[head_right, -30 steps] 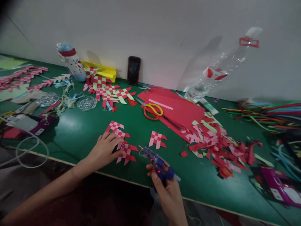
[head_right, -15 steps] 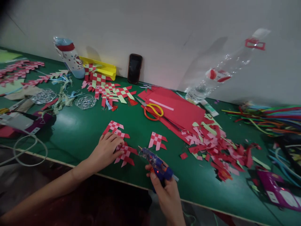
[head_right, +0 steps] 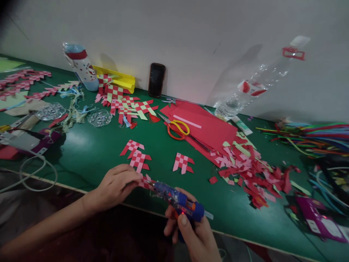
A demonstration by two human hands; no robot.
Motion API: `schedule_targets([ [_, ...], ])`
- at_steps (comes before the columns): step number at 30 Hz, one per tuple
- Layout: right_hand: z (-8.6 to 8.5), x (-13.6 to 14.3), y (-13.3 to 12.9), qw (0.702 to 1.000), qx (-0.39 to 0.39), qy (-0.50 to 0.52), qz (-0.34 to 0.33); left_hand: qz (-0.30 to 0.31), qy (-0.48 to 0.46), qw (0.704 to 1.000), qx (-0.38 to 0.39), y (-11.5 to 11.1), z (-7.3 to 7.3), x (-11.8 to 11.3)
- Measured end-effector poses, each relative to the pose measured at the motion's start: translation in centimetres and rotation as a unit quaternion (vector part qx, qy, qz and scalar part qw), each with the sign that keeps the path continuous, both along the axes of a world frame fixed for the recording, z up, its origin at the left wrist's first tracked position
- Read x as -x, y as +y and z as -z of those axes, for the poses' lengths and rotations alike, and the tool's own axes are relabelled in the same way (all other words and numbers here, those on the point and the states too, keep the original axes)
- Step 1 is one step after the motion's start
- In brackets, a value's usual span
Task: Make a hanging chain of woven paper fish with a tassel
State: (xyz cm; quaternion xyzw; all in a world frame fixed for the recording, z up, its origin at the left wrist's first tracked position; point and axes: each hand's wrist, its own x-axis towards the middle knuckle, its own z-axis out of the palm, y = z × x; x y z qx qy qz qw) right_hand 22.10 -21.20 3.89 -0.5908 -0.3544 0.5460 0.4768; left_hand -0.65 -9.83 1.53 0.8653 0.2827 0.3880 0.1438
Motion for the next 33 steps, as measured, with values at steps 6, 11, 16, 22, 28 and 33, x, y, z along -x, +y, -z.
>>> schedule_targets([
  [6, -0.8, 0.5, -0.6, 1.0, 0.011, 0.001, -0.004, 0.06, 0.004, 0.998, 0.013, -0.1, 0.2, 1.2],
  [11, -0.9, 0.4, -0.6, 1.0, 0.003, 0.005, -0.025, 0.093, -0.009, 0.995, -0.033, 0.3, -0.2, 1.3],
  [16, -0.2, -1.1, -1.0, 0.999, -0.015, -0.008, -0.035, 0.099, -0.02, 0.99, -0.098, 0.6, -0.2, 1.3],
  [22, -0.6, -0.8, -1.1, 0.999, 0.002, -0.015, -0.044, 0.096, -0.005, 0.987, -0.128, 0.7, -0.8, 1.1],
  [28, -1.5, 0.3, -0.6, 0.998, 0.03, -0.004, -0.055, 0.1, 0.007, 0.985, -0.141, 0.8, -2.1, 0.8],
  [33, -1.6, 0.1, -0.6, 0.997, 0.025, -0.025, -0.072, 0.113, 0.009, 0.983, -0.142, 0.8, -2.2, 0.9],
])
